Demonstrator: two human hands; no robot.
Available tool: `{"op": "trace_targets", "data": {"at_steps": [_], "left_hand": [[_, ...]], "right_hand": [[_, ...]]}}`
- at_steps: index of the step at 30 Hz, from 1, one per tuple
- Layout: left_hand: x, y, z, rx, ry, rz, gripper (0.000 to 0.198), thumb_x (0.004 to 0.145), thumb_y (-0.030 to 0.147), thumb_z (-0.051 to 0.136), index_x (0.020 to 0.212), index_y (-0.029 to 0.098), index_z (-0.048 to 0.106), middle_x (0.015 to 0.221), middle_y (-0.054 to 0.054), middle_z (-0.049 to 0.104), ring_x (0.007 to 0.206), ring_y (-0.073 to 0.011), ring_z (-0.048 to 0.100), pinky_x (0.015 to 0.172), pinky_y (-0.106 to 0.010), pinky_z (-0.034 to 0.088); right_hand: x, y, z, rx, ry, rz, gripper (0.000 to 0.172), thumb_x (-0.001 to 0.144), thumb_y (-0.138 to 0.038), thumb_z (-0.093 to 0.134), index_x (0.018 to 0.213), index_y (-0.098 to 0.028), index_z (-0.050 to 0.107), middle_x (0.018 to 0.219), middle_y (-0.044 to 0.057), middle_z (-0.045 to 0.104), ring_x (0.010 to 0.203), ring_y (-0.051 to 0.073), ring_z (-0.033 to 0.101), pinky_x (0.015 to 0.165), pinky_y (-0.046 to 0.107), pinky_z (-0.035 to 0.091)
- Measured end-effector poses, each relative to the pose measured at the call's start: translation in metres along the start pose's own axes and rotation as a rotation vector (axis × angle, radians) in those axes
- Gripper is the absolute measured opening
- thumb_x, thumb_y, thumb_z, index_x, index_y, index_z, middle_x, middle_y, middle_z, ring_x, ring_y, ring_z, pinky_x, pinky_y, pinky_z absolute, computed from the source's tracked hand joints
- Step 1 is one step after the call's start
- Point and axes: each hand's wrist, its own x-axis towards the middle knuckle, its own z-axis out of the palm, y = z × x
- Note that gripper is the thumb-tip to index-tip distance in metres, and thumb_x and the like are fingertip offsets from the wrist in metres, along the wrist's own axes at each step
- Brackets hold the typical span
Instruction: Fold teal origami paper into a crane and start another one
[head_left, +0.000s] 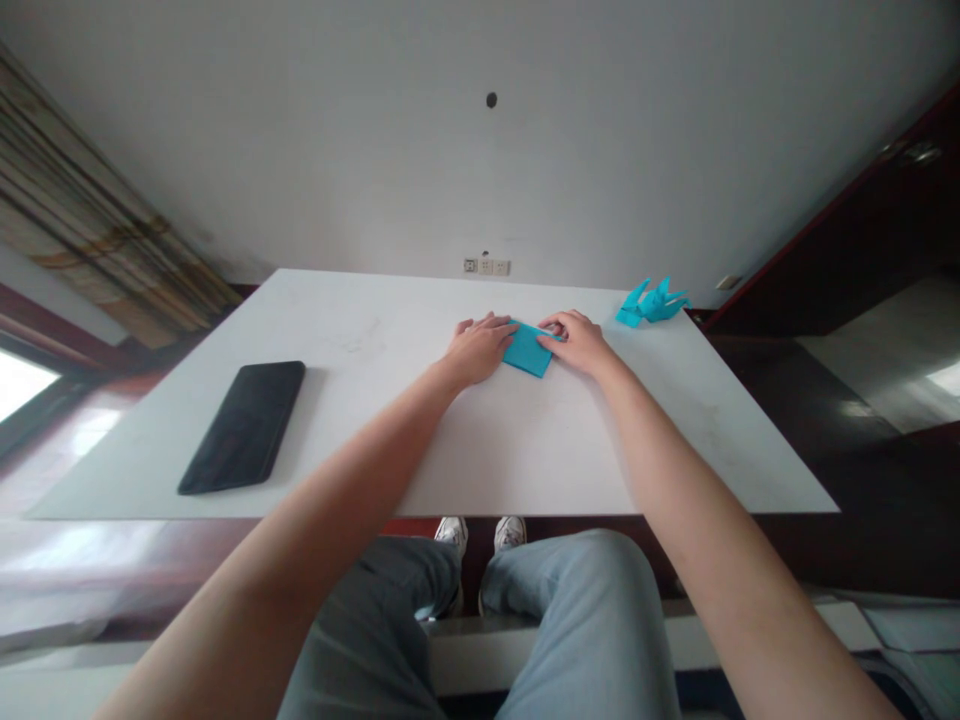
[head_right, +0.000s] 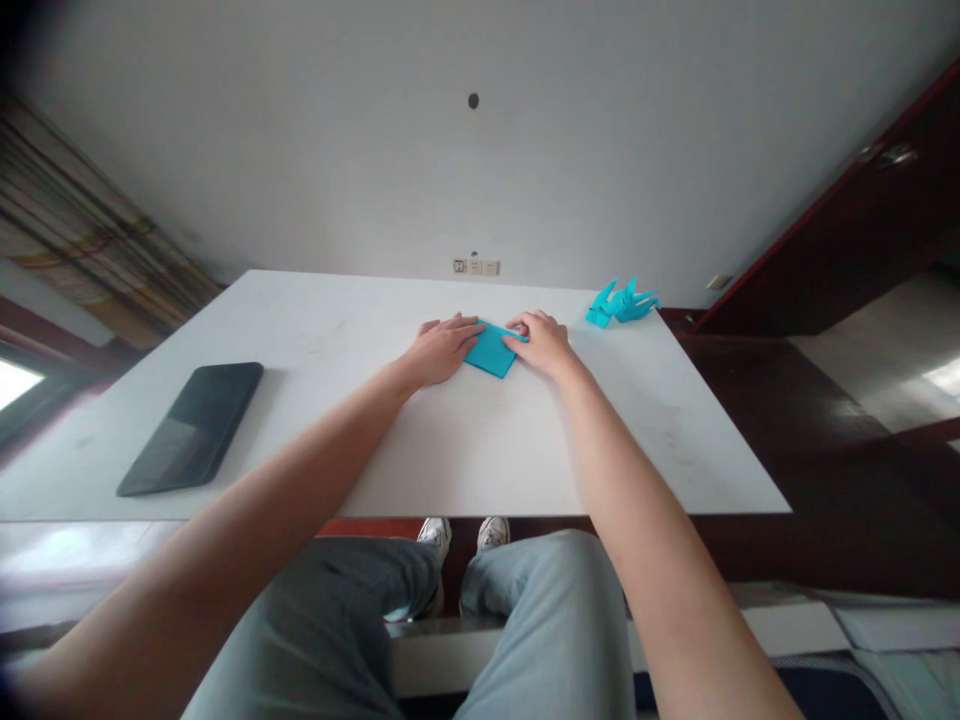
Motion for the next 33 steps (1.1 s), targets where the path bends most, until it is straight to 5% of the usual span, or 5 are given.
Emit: {"op": "trace_targets", "data": {"at_steps": [6, 33], "left_hand": [[-0.0049, 0.0033, -0.0008, 0.001, -0.054, 0.007, 0.090, 0.116, 0.075, 0.057, 0.190, 0.026, 0.045, 0.202, -0.012, 0.035, 0.192, -0.0407, 0.021, 0.154, -0.067, 0.015], [-0.0022, 0.0003, 0.0058, 0.027, -0.020, 0.011, 0.080, 0.119, 0.067, 0.052, 0.187, 0.027, 0.048, 0.200, -0.012, 0.039, 0.190, -0.0423, 0.026, 0.153, -0.067, 0.018]], "right_hand": [[-0.0015, -0.0025, -0.0006, 0.050, -0.028, -0.001, 0.031, 0.099, -0.037, 0.085, 0.128, -0.026, 0.088, 0.116, 0.009, 0.084, 0.102, 0.029, 0.076, 0.095, 0.043, 0.056], [-0.0006, -0.0010, 0.0004, 0.068, -0.038, -0.010, 0.032, 0.100, -0.035, 0.083, 0.130, -0.026, 0.088, 0.119, 0.009, 0.083, 0.098, 0.027, 0.072, 0.089, 0.040, 0.051]]}}
